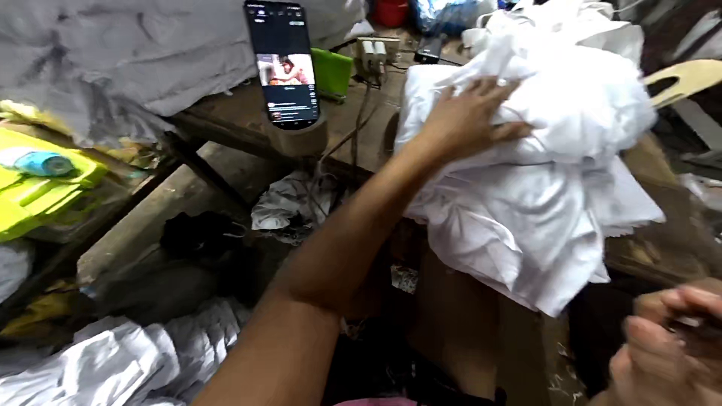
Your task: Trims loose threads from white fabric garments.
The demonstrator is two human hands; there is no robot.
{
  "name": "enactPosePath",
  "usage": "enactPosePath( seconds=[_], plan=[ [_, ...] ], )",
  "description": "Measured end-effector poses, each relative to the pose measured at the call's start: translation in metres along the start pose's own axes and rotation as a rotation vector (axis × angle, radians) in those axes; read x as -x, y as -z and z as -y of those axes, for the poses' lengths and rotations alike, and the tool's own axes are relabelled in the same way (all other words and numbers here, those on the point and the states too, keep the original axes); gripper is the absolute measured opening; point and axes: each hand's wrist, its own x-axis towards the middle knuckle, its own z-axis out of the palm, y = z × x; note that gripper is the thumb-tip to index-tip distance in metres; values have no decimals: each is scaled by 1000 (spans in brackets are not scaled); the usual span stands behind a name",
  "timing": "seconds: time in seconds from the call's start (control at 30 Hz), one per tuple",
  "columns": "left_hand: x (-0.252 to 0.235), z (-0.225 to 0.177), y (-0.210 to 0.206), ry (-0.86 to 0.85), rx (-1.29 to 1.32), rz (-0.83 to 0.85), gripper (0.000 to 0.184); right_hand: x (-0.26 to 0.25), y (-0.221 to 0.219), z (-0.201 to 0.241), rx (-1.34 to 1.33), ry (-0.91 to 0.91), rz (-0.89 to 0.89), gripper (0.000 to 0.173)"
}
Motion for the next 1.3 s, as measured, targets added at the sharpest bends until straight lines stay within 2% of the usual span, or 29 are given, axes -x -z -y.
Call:
enactPosePath(
  seconds=[0.1,0.17,0.23,0.3,0.33,0.37,0.4,0.47,0.57,0.67,0.73,0.8,0.83,0.93,1.0,1.07,1.13,1.2,1.3],
  plan=[
    [-4,2,4,37,26,94,73,10,-3,-2,84,-17,69,16],
    [2,3,6,14,21,63,73,20,-15,-5,105,-2,127,17],
    [9,2,4,-28,43,-43,69,33,-27,-9,152,-4,154,30],
    [22,-5,1,-81,111,-236,64,43,-36,-15,269,-77,182,52],
    [33,-11,1,-124,170,-333,61,44,-39,-21,319,-128,213,57],
    [50,-21,2,-172,248,-407,57,44,-40,-27,338,-173,250,51],
    [70,-33,0,-233,340,-445,55,43,-40,-33,318,-188,261,37],
    [110,-53,-15,-369,491,-442,52,38,-37,-32,298,-99,192,19],
    [154,-78,-39,-418,420,-351,43,32,-36,-9,309,99,94,14],
    [160,-67,-38,-273,350,-505,38,35,-43,6,288,264,149,15],
    [158,-47,-27,-107,443,-617,29,33,-45,8,242,259,171,19],
    [158,-34,-28,-8,606,-640,23,25,-46,4,238,216,163,25],
    [160,-31,-33,13,742,-592,22,20,-49,1,244,200,154,27],
    [164,-28,-36,136,1186,-265,21,5,-63,-18,304,143,141,26],
    [163,-25,-31,329,1400,-203,22,-2,-72,-43,359,52,152,26],
    [162,-23,-30,417,1487,-188,23,-4,-78,-61,384,-33,177,28],
    [162,-27,-35,338,1321,-225,24,-3,-81,-61,392,-46,183,28],
    [165,-32,-45,206,939,-356,34,-2,-81,-53,383,-53,182,29],
    [174,-33,-56,123,581,-543,24,-1,-79,-39,396,-56,201,25]
  ],
)
